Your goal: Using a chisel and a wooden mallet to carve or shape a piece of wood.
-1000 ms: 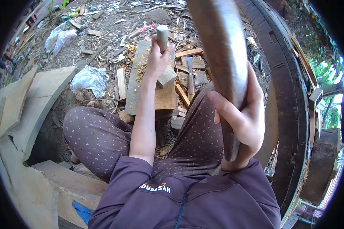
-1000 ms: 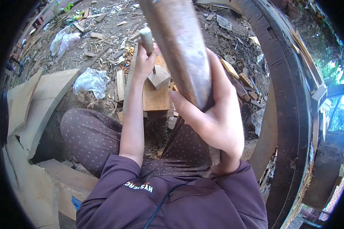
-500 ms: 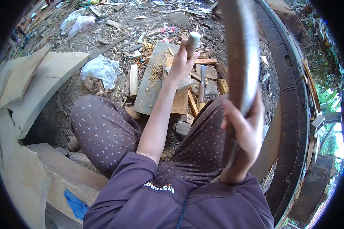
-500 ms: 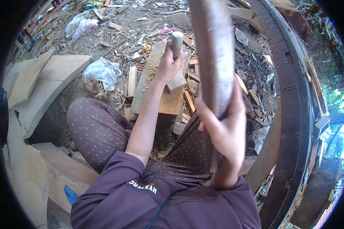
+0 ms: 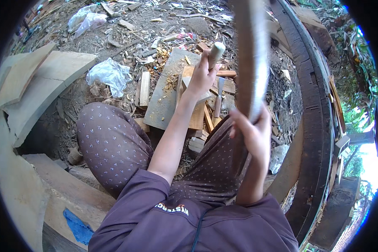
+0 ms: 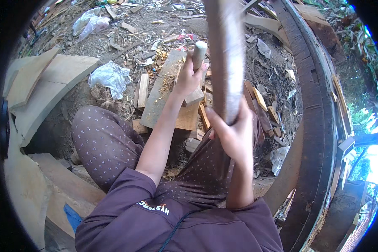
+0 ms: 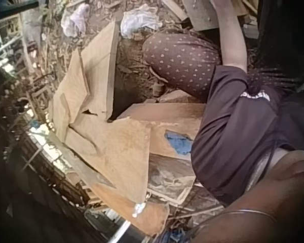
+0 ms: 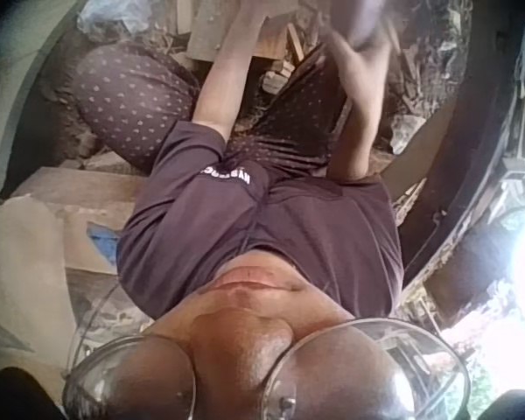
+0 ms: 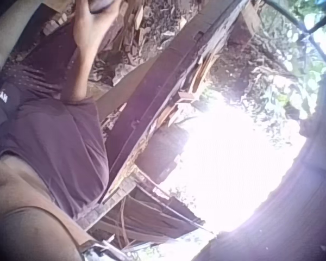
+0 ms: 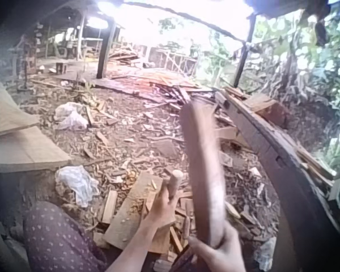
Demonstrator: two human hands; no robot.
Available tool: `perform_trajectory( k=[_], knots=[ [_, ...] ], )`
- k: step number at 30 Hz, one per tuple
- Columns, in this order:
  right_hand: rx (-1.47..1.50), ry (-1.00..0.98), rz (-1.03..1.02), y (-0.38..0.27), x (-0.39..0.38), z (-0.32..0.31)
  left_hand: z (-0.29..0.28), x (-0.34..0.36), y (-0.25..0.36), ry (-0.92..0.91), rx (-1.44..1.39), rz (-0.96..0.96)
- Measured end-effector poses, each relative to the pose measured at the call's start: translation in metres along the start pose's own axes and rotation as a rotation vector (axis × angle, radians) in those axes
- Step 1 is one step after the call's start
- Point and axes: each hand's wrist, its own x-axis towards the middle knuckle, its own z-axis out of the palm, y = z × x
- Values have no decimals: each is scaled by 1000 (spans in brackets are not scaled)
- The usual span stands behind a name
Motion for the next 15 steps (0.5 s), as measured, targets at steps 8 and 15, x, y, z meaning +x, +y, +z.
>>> perform_trajectory(
  k=[8,15],
  knots=[
    [8,236,-26,-48,-16,-20,-3,0,8,-39,33,-97],
    [-260,-124,127,-18,0,-7,3,-2,-7,-27,2,-28]
  ],
)
